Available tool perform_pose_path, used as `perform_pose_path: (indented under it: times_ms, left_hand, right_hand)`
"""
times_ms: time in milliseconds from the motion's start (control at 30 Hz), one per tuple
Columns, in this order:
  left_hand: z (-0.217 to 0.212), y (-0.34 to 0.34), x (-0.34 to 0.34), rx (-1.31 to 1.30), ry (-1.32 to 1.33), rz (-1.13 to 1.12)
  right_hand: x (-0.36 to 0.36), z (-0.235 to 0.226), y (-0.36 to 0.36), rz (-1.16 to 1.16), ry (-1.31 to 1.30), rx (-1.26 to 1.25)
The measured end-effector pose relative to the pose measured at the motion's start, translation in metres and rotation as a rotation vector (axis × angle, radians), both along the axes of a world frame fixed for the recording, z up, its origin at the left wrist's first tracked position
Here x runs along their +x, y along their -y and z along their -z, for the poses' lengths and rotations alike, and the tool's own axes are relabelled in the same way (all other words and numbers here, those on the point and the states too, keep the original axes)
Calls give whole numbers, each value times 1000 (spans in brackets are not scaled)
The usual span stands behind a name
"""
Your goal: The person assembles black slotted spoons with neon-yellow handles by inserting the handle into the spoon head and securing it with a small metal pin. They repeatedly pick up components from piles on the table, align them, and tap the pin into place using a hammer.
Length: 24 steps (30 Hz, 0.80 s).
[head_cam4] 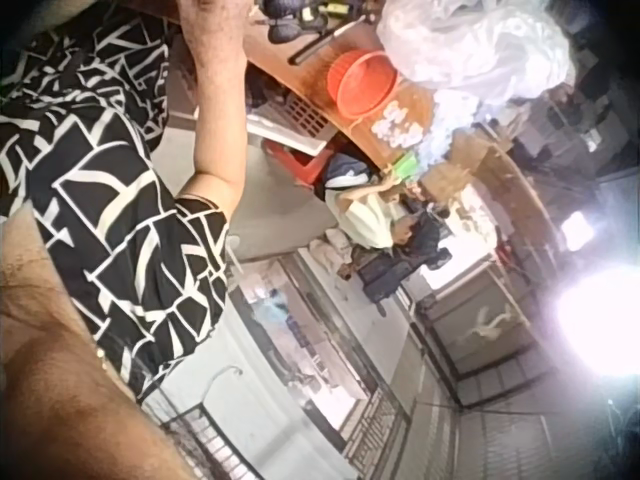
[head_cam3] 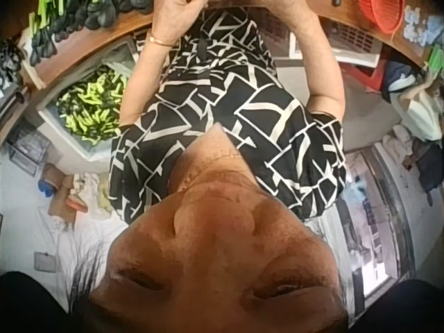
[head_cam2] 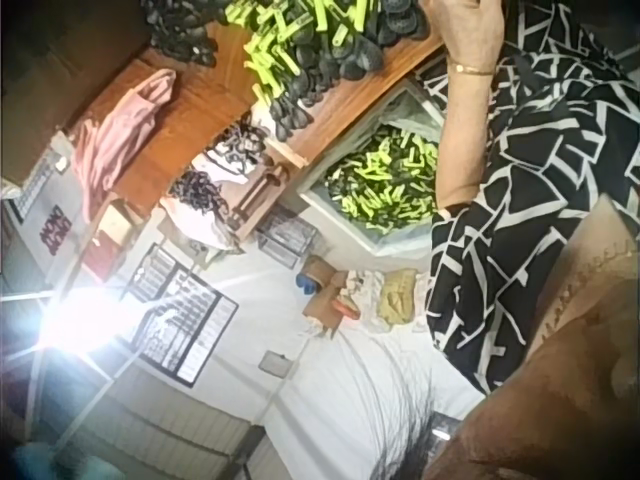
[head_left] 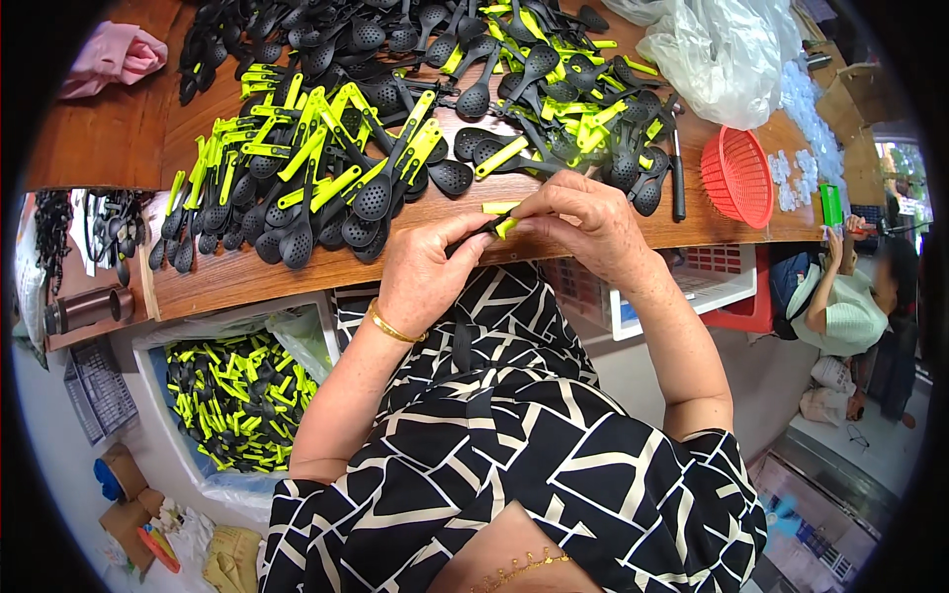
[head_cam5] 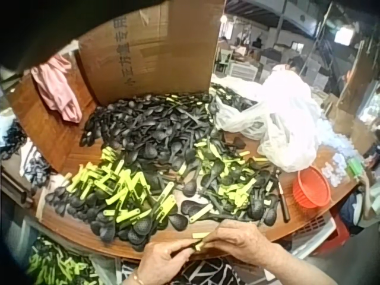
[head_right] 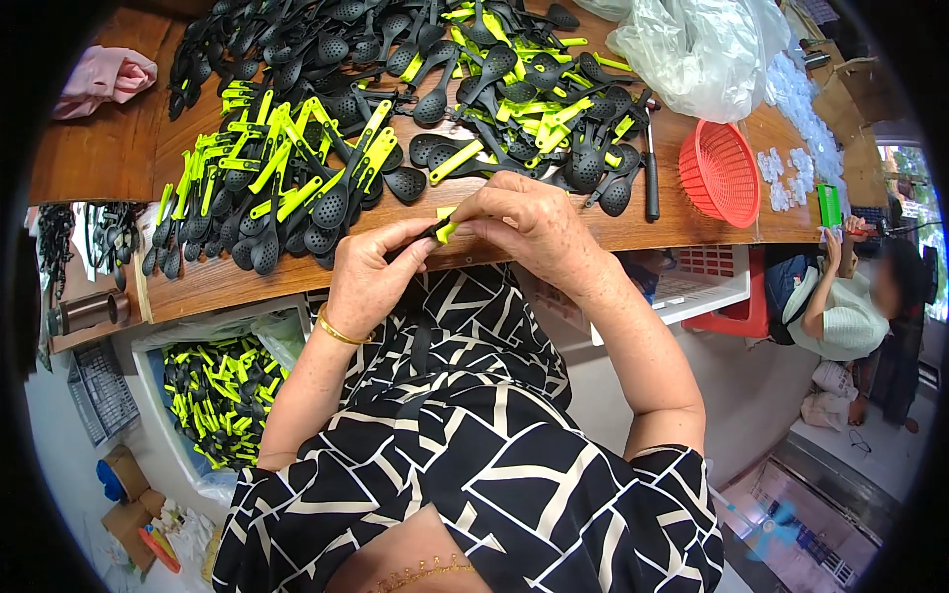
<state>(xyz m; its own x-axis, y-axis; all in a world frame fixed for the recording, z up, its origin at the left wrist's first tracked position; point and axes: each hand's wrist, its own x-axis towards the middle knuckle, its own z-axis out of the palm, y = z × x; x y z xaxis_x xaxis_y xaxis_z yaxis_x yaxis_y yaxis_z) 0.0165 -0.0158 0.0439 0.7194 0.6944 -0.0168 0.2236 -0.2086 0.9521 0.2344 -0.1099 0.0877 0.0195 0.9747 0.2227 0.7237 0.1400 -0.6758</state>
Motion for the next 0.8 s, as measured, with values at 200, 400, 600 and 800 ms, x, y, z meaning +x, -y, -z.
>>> perform_pose_path:
  times_ms: [200, 400, 600, 800]
  left_hand:
    - [-8, -2, -2, 131, 38, 94]
    - [-8, 10, -5, 236, -38, 44]
    - [9, -15, -38, -946, 99, 378]
    - [12, 0, -46, -1019, 101, 372]
  right_hand:
    - [2, 7, 1, -37, 106, 73]
    - [-9, 13, 2, -22, 370, 113]
    - [-17, 25, 8, -96, 310, 303]
    - [-37, 38, 22, -113, 338, 332]
